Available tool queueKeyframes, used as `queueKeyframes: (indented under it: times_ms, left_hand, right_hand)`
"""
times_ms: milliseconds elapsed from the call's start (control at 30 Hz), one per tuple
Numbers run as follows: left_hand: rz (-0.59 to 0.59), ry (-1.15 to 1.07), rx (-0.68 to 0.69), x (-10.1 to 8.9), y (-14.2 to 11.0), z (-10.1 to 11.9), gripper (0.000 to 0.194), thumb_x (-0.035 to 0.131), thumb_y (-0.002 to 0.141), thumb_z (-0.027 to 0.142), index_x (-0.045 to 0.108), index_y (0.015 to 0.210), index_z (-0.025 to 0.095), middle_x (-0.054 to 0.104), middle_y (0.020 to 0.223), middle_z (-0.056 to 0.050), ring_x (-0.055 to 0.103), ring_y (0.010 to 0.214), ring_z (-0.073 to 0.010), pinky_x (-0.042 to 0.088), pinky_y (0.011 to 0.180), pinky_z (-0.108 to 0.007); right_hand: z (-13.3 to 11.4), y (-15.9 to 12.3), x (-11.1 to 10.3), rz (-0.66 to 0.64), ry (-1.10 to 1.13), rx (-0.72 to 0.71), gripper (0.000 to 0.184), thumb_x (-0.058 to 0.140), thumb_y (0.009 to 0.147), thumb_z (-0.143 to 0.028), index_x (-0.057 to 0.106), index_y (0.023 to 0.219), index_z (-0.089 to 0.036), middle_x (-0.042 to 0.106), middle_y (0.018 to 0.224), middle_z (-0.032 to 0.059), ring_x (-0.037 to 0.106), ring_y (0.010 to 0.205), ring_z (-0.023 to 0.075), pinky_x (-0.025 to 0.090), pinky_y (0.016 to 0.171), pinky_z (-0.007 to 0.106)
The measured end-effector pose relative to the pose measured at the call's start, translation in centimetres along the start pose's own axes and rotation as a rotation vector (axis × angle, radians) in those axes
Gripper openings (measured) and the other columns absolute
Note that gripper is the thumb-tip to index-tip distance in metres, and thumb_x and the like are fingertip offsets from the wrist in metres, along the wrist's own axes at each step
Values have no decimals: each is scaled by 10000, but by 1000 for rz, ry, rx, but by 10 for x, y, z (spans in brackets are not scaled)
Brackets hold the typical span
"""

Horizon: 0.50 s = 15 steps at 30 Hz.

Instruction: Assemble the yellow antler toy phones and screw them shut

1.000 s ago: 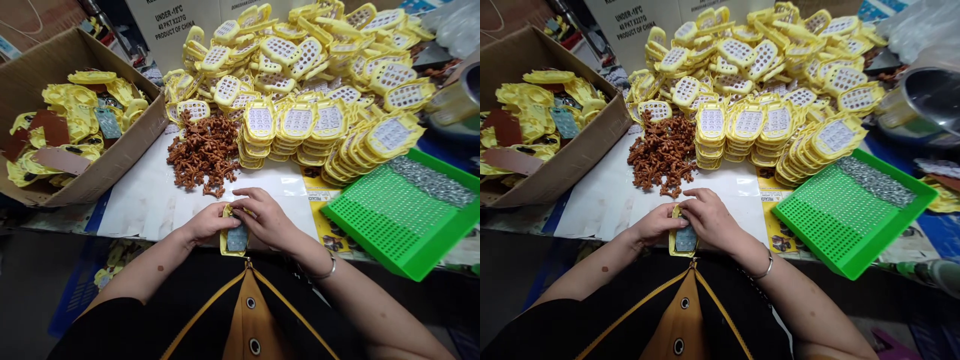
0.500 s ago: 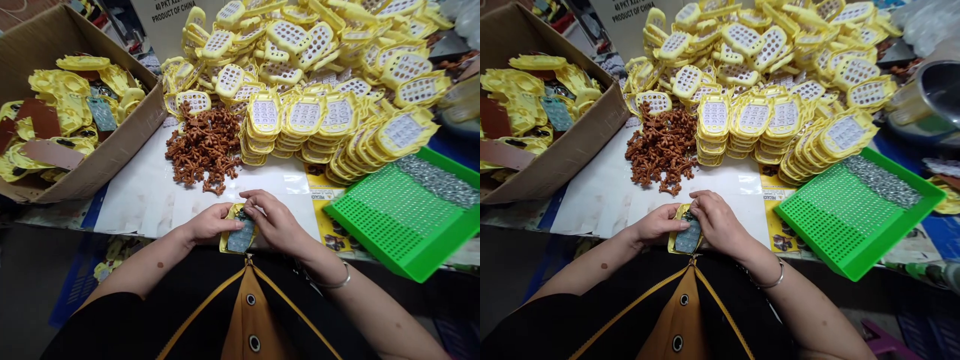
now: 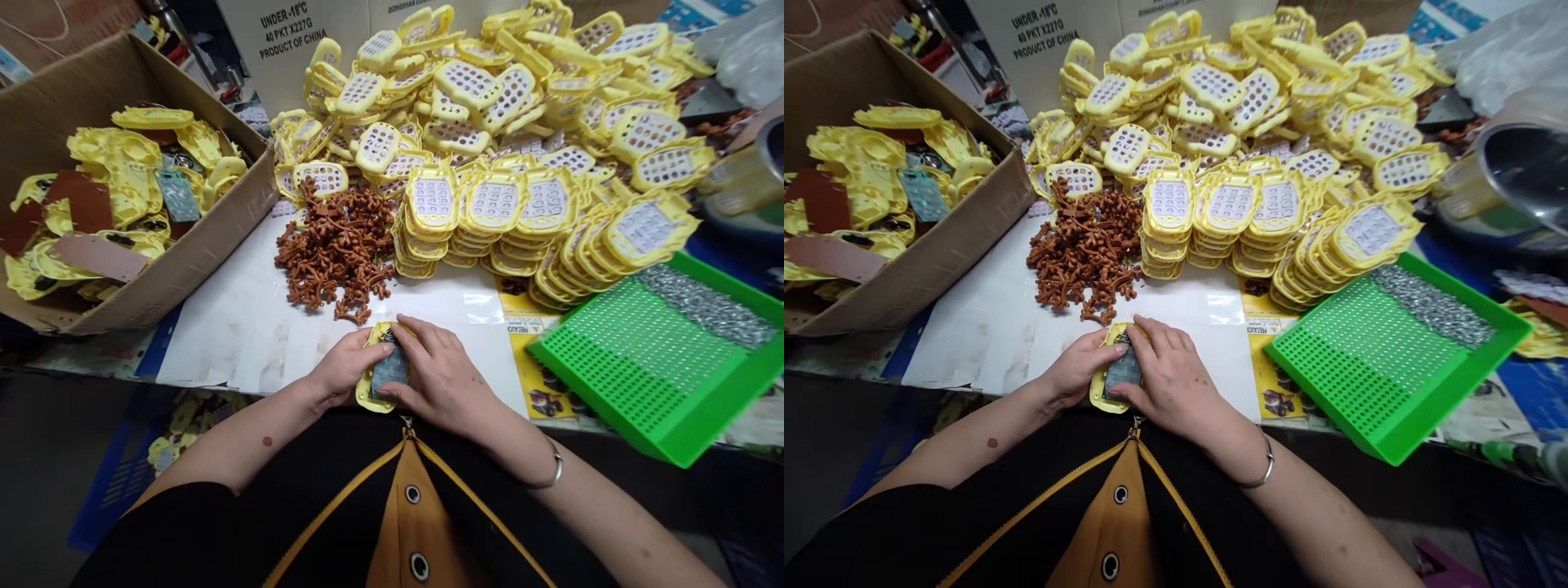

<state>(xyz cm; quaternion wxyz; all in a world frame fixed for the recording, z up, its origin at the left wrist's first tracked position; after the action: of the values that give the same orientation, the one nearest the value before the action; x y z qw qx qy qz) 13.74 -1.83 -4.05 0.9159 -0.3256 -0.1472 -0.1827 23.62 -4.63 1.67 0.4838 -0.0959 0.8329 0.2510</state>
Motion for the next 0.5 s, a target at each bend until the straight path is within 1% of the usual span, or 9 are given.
queueKeyframes:
  times_ms: [133, 200, 267, 300, 400, 500]
  left_hand:
    - [14, -24, 18, 1, -1, 2, 365, 799, 631, 307, 625, 901, 134, 652, 779, -16, 591, 686, -134, 447, 678, -265]
    - [13, -22, 13, 1, -1, 2, 373, 799, 634, 317, 622, 908, 137, 650, 771, -14, 590, 683, -136, 450, 676, -269]
    - [24, -14, 1, 0, -1, 1, 378, 799, 636, 331, 613, 904, 140, 641, 748, -8, 586, 671, -137, 452, 662, -273]
    - [32, -13, -3, -1, -1, 1, 379, 800, 633, 334, 608, 896, 140, 636, 736, -5, 584, 664, -138, 452, 654, -274]
    - [41, -30, -8, -3, 1, 0, 363, 800, 631, 324, 607, 877, 138, 631, 728, -4, 585, 655, -135, 448, 651, -268]
    - [23, -69, -7, -2, 4, 0, 327, 791, 642, 298, 622, 872, 139, 641, 747, -15, 595, 667, -134, 449, 667, -263]
  right_hand:
    - [3, -1, 4, -21, 45, 8, 802, 590, 799, -581, 348, 1404, -113, 478, 1372, 265, 505, 1238, 382, 487, 945, 563]
    - [5, -2, 5, -66, 101, 2, 888, 623, 769, -590, 271, 1446, -137, 433, 1415, 268, 476, 1276, 388, 478, 959, 580]
    - [5, -3, 7, -124, 148, -14, 987, 670, 730, -585, 205, 1472, -129, 379, 1454, 281, 435, 1319, 396, 472, 979, 577]
    - [5, -4, 8, -141, 161, -17, 999, 689, 727, -557, 192, 1476, -119, 361, 1465, 288, 420, 1334, 396, 470, 989, 569]
    - [7, -4, 11, -114, 165, -4, 908, 686, 768, -445, 211, 1469, -115, 367, 1462, 291, 420, 1341, 383, 467, 1001, 560]
    - [7, -4, 14, -51, 155, 23, 864, 663, 781, -450, 229, 1460, -137, 395, 1445, 282, 439, 1327, 381, 472, 988, 575]
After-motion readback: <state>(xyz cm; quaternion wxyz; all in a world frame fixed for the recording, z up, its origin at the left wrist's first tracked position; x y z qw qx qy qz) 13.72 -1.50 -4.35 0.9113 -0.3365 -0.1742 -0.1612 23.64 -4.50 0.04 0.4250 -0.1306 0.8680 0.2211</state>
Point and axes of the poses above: each hand's wrist, its own y-axis towards the middle knuckle, its own x-axis out of the palm, z = x × y, the point moved 8 cm from there along y, towards the middle knuckle
